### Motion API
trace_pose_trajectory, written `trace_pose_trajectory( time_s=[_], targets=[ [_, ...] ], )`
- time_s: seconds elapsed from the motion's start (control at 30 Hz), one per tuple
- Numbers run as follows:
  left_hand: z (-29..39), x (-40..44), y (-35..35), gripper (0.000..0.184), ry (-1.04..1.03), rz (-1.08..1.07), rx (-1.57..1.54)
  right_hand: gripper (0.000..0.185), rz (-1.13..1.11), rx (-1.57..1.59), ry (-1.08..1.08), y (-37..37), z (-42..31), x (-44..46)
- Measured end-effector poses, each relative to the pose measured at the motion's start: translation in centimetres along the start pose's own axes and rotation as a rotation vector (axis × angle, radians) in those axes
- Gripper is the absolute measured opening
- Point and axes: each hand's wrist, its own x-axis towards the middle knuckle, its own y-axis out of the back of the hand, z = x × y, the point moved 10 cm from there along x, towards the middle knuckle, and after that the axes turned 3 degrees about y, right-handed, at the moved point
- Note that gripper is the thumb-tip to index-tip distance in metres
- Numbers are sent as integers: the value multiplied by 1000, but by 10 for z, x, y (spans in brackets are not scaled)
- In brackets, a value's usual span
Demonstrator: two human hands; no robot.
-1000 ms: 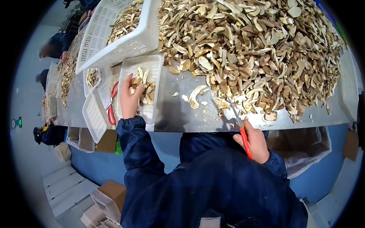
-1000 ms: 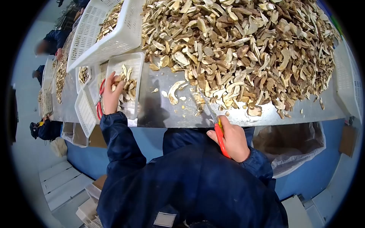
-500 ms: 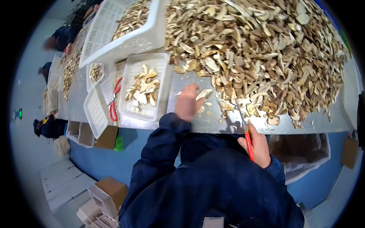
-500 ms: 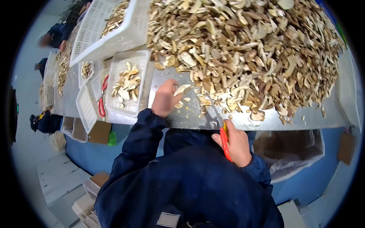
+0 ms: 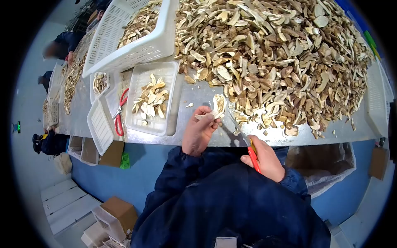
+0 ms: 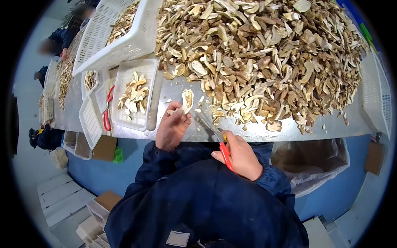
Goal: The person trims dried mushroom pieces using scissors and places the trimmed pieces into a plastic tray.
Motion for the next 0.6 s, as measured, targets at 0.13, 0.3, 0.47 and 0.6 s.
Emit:
trace_pose_trajectory(
  time_s=[0.13, 0.3, 0.47, 0.6],
  targets=[
    [-16, -3, -6, 17, 45, -1, 8, 66, -15, 20, 0, 0, -5, 1],
    [-17, -11, -15, 12, -12, -61, 115, 62, -106, 43, -13, -15, -6, 9],
    [-18, -13, 11, 10, 17, 25, 119, 43, -179, 49, -94, -36, 4, 16],
    [-11, -9, 39, 13, -15, 20, -58, 38, -158, 87, -105, -42, 0, 21]
  ],
)
